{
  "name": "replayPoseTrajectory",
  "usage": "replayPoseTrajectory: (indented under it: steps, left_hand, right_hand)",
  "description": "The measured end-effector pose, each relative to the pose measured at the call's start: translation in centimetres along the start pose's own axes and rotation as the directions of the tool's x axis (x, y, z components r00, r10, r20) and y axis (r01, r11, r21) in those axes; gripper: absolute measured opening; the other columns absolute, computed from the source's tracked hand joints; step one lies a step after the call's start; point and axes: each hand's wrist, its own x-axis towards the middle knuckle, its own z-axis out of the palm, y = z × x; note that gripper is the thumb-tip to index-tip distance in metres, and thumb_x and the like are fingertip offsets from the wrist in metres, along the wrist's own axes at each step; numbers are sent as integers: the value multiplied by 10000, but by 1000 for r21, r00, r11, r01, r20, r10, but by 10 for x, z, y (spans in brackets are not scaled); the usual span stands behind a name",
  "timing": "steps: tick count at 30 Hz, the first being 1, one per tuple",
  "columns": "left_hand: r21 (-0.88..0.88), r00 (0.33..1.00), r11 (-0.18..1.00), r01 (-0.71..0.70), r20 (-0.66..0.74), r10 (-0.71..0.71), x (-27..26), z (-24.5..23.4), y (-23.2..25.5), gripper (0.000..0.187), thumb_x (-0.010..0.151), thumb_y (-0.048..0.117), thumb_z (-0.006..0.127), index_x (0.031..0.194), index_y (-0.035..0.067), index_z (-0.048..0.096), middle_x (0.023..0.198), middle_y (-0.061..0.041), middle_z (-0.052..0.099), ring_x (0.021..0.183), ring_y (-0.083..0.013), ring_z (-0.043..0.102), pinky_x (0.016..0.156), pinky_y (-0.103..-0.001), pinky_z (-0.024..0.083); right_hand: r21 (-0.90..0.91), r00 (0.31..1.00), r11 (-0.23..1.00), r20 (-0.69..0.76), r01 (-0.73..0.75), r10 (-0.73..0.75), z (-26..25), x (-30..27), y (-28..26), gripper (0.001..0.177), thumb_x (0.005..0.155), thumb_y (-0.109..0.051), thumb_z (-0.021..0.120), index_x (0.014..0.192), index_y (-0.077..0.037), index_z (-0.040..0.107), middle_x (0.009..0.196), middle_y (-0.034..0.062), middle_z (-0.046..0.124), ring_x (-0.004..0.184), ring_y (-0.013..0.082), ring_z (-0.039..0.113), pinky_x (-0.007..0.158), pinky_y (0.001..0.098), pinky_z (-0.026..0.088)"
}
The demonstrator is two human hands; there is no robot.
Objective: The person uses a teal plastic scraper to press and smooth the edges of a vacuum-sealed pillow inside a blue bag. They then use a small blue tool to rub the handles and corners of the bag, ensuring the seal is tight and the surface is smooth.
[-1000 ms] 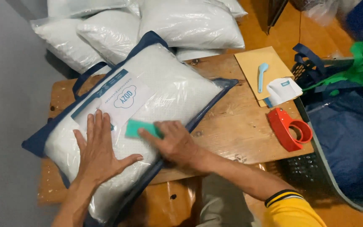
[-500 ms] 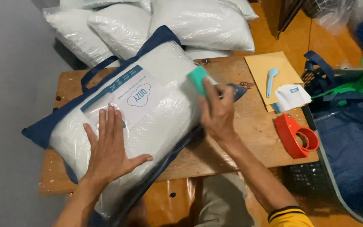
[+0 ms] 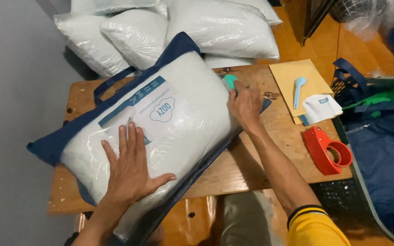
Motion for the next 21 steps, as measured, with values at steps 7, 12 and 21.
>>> replayPoseTrajectory:
  steps: [7,12,21]
  left_hand:
    - [-66,991,998,1,-132,-10,-11,9,-1,1575,626,945,617,1580,-24,-178,1674,-273,-152,1575,-429,-103,1174,-753,-3]
    - [-163,963,987,-11,-266,-33,-16,21,2,1680,576,966,680,1551,-41,-247,1626,-286,-274,1547,-434,-230,1256,-666,-90]
    - [-5,998,999,36,-44,-36,-9,12,5,1583,597,991,585,1594,12,-158,1671,-250,-182,1542,-454,-153,1166,-712,-36]
  right_hand:
    - [294,994,953,-96,74,-48,-70,-15,-69,419,1066,-219,549,1469,-113,582,900,144,398,861,344,441,743,453,391]
    - [397,670,676,179,620,-720,-122,-83,-194,616,877,-198,775,1389,-181,434,1073,207,563,888,332,561,724,445,424]
    - [162,971,982,230,-97,58,-19,34,-47,442,918,-227,600,1347,-192,702,991,303,604,927,500,619,752,590,507]
